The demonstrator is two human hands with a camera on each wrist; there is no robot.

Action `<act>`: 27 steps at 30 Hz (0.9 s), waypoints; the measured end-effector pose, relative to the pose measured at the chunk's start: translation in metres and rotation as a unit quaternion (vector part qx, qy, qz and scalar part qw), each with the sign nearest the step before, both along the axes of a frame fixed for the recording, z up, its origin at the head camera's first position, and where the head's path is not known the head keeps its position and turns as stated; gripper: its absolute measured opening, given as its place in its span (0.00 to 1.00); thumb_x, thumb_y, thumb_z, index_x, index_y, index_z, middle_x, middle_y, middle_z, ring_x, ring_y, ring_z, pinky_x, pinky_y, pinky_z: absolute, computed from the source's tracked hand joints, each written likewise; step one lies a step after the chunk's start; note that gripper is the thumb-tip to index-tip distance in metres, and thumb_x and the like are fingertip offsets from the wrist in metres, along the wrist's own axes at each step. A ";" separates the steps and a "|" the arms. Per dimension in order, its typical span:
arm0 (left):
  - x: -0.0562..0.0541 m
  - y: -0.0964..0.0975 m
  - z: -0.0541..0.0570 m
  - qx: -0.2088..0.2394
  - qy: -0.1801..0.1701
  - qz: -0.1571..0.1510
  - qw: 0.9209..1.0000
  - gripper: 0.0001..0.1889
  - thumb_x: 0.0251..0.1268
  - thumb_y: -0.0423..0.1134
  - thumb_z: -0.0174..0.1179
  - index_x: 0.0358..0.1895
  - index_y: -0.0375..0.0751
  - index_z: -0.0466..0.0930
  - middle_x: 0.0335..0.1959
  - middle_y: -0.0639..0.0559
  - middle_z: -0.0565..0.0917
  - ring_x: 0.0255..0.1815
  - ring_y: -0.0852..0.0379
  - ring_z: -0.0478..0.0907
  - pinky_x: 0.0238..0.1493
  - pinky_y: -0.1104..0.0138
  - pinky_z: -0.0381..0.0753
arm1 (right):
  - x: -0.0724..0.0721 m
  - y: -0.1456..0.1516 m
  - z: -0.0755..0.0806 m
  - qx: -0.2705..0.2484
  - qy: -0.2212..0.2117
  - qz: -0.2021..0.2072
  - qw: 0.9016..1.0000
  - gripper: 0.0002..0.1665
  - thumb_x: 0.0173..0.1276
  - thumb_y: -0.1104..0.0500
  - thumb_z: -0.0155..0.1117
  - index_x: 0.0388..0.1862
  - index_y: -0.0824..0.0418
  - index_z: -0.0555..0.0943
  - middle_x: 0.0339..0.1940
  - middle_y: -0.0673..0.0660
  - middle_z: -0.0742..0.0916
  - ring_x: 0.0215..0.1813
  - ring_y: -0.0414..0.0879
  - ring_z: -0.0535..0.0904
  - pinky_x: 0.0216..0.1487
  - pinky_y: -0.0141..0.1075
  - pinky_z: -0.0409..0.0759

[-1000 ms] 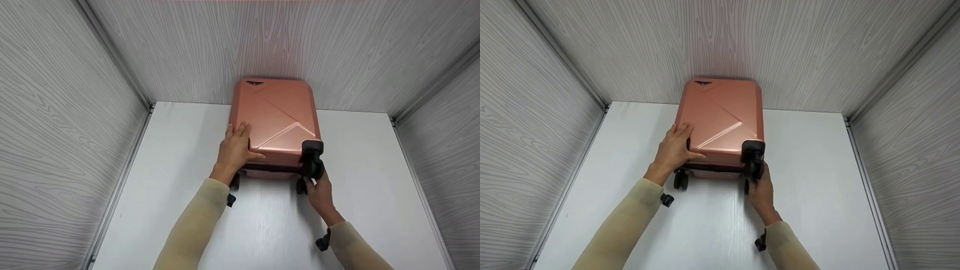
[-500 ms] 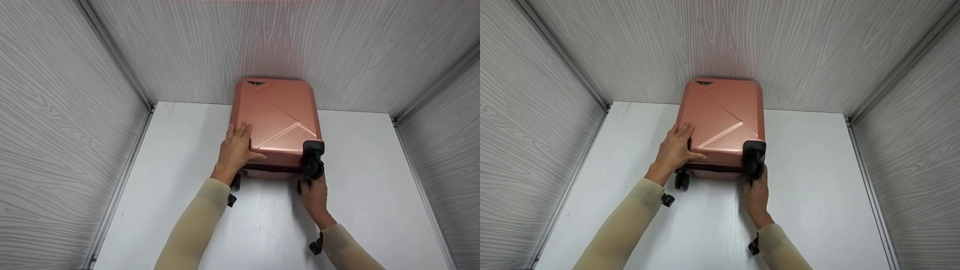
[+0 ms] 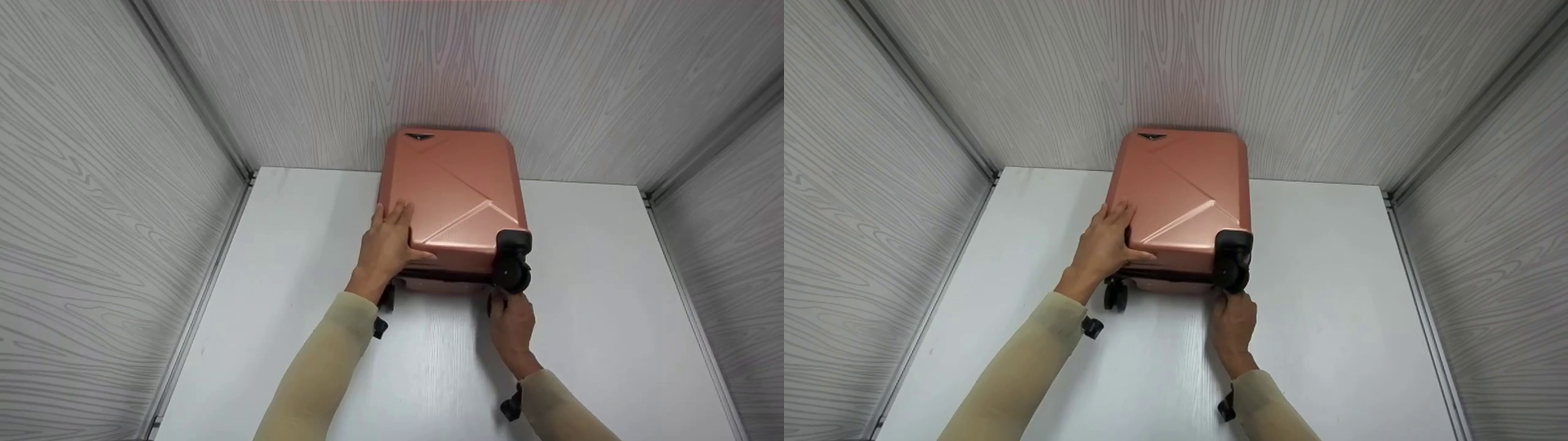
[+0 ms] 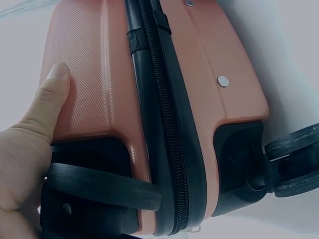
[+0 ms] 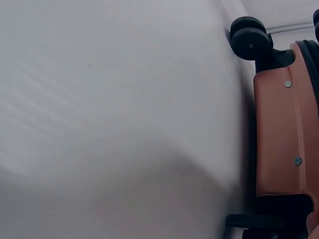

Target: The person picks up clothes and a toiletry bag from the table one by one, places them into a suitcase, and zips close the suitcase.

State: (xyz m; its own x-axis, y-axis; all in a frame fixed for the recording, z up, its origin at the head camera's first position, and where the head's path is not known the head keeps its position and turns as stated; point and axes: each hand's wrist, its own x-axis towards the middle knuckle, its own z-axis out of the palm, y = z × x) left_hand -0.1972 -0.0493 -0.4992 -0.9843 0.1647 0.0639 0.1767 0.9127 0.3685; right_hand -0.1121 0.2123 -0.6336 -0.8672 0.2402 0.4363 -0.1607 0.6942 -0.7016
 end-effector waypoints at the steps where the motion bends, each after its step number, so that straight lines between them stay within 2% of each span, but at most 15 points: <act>1: 0.000 0.000 0.000 -0.001 0.000 0.000 1.000 0.66 0.42 0.76 0.74 0.86 0.49 0.57 0.86 0.49 0.60 0.85 0.31 0.52 0.68 0.42 0.78 | 0.000 -0.001 0.001 0.001 -0.005 0.000 1.000 0.03 0.73 0.65 0.63 0.37 0.60 0.82 0.32 0.61 0.86 0.32 0.58 0.80 0.35 0.55 0.77; 7: -0.001 0.000 -0.001 -0.006 0.006 -0.002 1.000 0.66 0.42 0.75 0.74 0.85 0.49 0.58 0.85 0.48 0.61 0.84 0.30 0.54 0.66 0.42 0.80 | -0.001 -0.006 0.004 0.024 -0.009 0.011 1.000 0.10 0.70 0.66 0.64 0.28 0.59 0.79 0.25 0.60 0.83 0.26 0.56 0.74 0.29 0.56 0.74; 13: -0.001 0.001 0.000 -0.009 0.004 0.001 1.000 0.66 0.41 0.76 0.74 0.85 0.49 0.58 0.85 0.48 0.61 0.85 0.30 0.53 0.66 0.42 0.80 | -0.001 -0.008 0.006 0.054 0.002 0.019 0.998 0.10 0.70 0.65 0.64 0.26 0.59 0.81 0.25 0.64 0.84 0.28 0.65 0.79 0.30 0.61 0.75; 16: -0.001 0.000 0.000 -0.008 0.001 0.002 1.000 0.66 0.41 0.76 0.74 0.85 0.49 0.58 0.85 0.48 0.60 0.85 0.31 0.53 0.67 0.42 0.79 | -0.001 -0.009 0.006 0.056 0.004 0.019 0.998 0.10 0.71 0.64 0.65 0.26 0.59 0.82 0.25 0.64 0.84 0.30 0.66 0.80 0.32 0.61 0.75; 20: 0.000 0.001 0.001 -0.008 0.007 -0.001 1.000 0.66 0.42 0.76 0.74 0.85 0.49 0.58 0.85 0.47 0.61 0.84 0.30 0.54 0.65 0.41 0.81 | 0.002 -0.012 0.005 0.008 -0.020 0.005 1.000 0.08 0.72 0.63 0.66 0.31 0.61 0.85 0.28 0.62 0.87 0.30 0.60 0.82 0.34 0.57 0.77; 24: 0.000 0.001 0.000 -0.007 0.018 -0.001 1.000 0.65 0.41 0.75 0.74 0.85 0.49 0.59 0.84 0.47 0.63 0.83 0.28 0.55 0.62 0.42 0.83 | 0.005 -0.016 0.006 -0.058 -0.057 -0.015 0.997 0.08 0.75 0.59 0.68 0.39 0.63 0.86 0.34 0.61 0.91 0.36 0.57 0.86 0.40 0.53 0.79; 27: 0.001 0.001 0.000 -0.008 0.022 -0.002 1.000 0.65 0.41 0.75 0.75 0.85 0.49 0.59 0.84 0.47 0.63 0.83 0.28 0.55 0.62 0.43 0.83 | 0.006 -0.020 0.007 -0.082 -0.074 -0.026 0.994 0.08 0.76 0.58 0.67 0.39 0.62 0.85 0.34 0.59 0.91 0.38 0.56 0.87 0.41 0.51 0.80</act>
